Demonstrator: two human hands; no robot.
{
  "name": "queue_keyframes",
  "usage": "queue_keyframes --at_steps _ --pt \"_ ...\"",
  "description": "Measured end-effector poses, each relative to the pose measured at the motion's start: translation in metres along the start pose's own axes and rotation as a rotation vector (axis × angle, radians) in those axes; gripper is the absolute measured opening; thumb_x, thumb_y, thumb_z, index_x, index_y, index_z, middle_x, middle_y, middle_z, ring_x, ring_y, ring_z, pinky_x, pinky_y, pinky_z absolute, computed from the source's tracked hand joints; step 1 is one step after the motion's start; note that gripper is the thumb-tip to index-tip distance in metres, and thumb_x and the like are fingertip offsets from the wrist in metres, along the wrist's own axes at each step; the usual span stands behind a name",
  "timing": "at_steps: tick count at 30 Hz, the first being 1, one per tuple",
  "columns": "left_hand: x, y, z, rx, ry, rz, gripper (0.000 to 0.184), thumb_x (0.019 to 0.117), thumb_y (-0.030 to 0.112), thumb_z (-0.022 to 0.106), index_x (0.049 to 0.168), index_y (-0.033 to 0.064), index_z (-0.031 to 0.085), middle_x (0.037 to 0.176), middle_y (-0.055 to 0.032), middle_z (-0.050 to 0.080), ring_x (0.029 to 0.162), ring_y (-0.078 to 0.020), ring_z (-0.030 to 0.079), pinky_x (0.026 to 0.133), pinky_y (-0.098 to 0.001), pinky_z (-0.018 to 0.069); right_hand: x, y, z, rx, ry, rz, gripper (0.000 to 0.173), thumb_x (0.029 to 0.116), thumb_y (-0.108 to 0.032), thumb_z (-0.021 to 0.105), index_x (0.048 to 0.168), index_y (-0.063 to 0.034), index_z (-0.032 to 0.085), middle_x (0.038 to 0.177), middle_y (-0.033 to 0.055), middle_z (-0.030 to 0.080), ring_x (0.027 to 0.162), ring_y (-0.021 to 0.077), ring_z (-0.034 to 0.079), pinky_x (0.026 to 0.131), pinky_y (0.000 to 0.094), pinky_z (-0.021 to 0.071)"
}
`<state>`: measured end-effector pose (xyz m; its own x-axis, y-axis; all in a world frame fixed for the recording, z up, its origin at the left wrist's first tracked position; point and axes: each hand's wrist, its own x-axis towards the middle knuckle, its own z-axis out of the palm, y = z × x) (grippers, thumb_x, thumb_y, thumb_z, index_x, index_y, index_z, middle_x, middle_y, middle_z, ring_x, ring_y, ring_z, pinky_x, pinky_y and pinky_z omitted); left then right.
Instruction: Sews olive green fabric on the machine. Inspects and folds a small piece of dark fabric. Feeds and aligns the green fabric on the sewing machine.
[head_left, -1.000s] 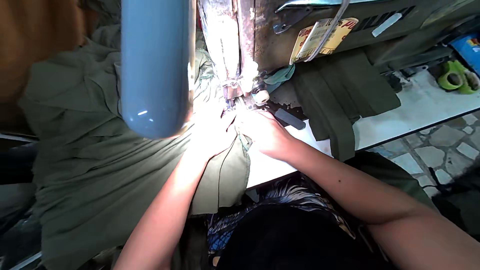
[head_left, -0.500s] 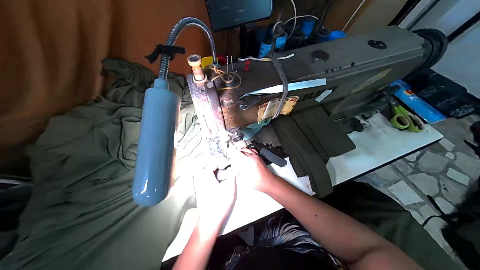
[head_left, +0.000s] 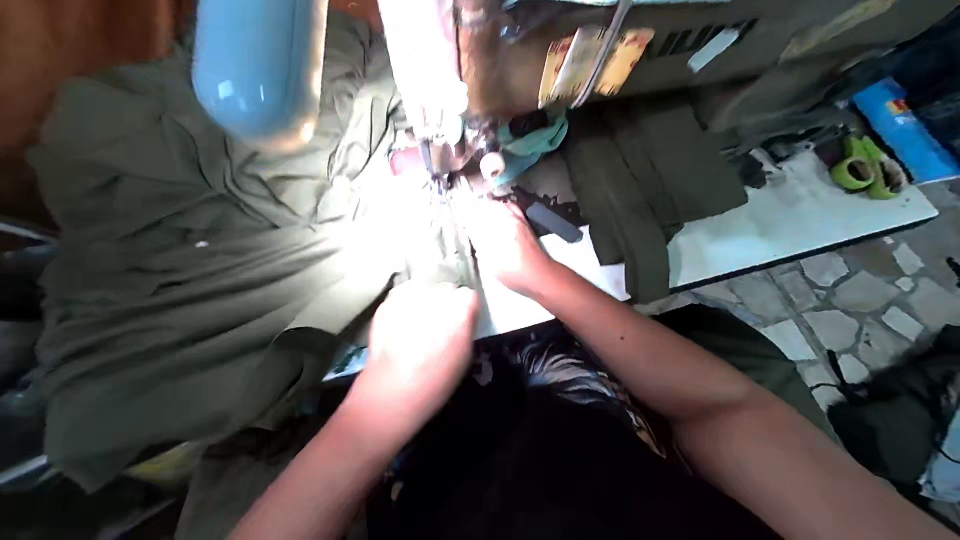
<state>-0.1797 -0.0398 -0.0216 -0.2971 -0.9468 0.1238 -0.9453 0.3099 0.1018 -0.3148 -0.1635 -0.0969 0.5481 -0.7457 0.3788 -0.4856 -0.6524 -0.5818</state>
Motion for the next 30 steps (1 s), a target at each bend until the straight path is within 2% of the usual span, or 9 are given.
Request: queue_keyframes --at_steps 2,3,4,6,9,13,17,23,30 --pt "0.002 0.015 0.02 0.025 0.021 0.097 0.01 0.0836 0.002 0.07 0.074 0.0051 0.069 0.064 -0.0099 0.062 0.075 -0.0331 0.067 0.084 -0.0538 0.0503 -0.01 0.004 -0.003 -0.077 0.001 -0.119 0.028 0.0969 0.001 0.052 0.113 0.0004 0.074 0.117 0.0191 0.073 0.118 0.0365 0.066 0.104 0.0547 0.0468" --pt "0.003 0.018 0.028 0.003 0.003 0.117 0.01 0.084 -0.001 0.069 0.075 0.0034 0.068 0.065 -0.0108 0.062 0.076 -0.0339 0.067 0.093 -0.058 0.0483 -0.019 0.005 -0.005 -0.119 -0.003 -0.19 0.028 0.0961 0.001 0.052 0.113 -0.0006 0.075 0.117 0.0187 0.073 0.117 0.0362 0.067 0.103 0.0539 0.0478" --pt "0.002 0.018 0.033 0.002 -0.011 0.123 0.009 0.0851 -0.002 0.068 0.077 0.0021 0.068 0.066 -0.0117 0.063 0.074 -0.0335 0.067 0.09 -0.0578 0.0509 -0.028 0.005 -0.008 -0.157 -0.019 -0.254 0.027 0.0962 0.0 0.053 0.112 -0.0008 0.075 0.119 0.0191 0.072 0.117 0.036 0.067 0.102 0.0537 0.0484" --pt "0.001 0.017 0.042 0.027 -0.028 0.122 0.007 0.0856 -0.001 0.067 0.079 0.0005 0.067 0.065 -0.0125 0.06 0.061 -0.0312 0.065 0.058 -0.0452 0.0524 -0.046 0.002 -0.013 -0.223 -0.044 -0.354 0.02 0.0963 -0.002 0.055 0.105 -0.0009 0.073 0.119 0.0196 0.072 0.115 0.0355 0.068 0.098 0.052 0.0507" --pt "-0.001 0.018 0.046 0.036 -0.056 0.089 0.006 0.0879 -0.001 0.065 0.083 0.0002 0.066 0.066 -0.0127 0.058 0.056 -0.0297 0.061 0.047 -0.0394 0.0447 -0.061 -0.001 -0.014 -0.266 -0.061 -0.371 0.018 0.0964 -0.002 0.054 0.098 -0.0017 0.071 0.118 0.0178 0.073 0.112 0.034 0.069 0.093 0.0504 0.0518" --pt "-0.001 0.008 0.05 -0.043 0.002 0.122 0.008 0.0875 0.006 0.064 0.081 0.0019 0.066 0.064 -0.0112 0.056 0.053 -0.0286 0.059 0.045 -0.0396 0.0423 -0.063 -0.003 -0.013 -0.286 -0.056 -0.358 0.018 0.0949 0.0 0.053 0.09 -0.0031 0.07 0.116 0.0173 0.073 0.109 0.0335 0.069 0.093 0.0496 0.0514" --pt "-0.004 -0.007 0.05 -0.242 0.066 0.066 0.029 0.0921 0.023 0.053 0.08 0.0031 0.07 0.068 -0.0099 0.056 0.057 -0.027 0.061 0.046 -0.0418 0.0453 -0.061 -0.006 -0.014 -0.298 -0.07 -0.371 0.016 0.0948 -0.002 0.055 0.086 -0.0038 0.068 0.115 0.0187 0.073 0.111 0.0339 0.069 0.094 0.0497 0.0517" --pt "0.027 -0.029 0.048 -0.324 0.135 -0.012 0.017 0.0966 0.008 0.061 0.1 -0.002 0.074 0.086 -0.0188 0.069 0.081 -0.036 0.069 0.07 -0.0516 0.0531 -0.065 -0.007 -0.009 -0.239 -0.013 -0.308 0.02 0.0947 0.001 0.052 0.088 -0.0012 0.071 0.113 0.0182 0.075 0.11 0.0327 0.071 0.093 0.0478 0.0521" --pt "0.042 -0.05 0.069 -0.169 0.216 0.283 0.019 0.0966 0.008 0.055 0.089 -0.0009 0.071 0.083 -0.0171 0.063 0.079 -0.0354 0.066 0.067 -0.0473 0.0501 -0.069 -0.006 -0.005 -0.222 0.041 -0.303 0.018 0.0924 -0.001 0.056 0.09 -0.0021 0.073 0.107 0.0159 0.076 0.107 0.032 0.071 0.093 0.0466 0.0527"
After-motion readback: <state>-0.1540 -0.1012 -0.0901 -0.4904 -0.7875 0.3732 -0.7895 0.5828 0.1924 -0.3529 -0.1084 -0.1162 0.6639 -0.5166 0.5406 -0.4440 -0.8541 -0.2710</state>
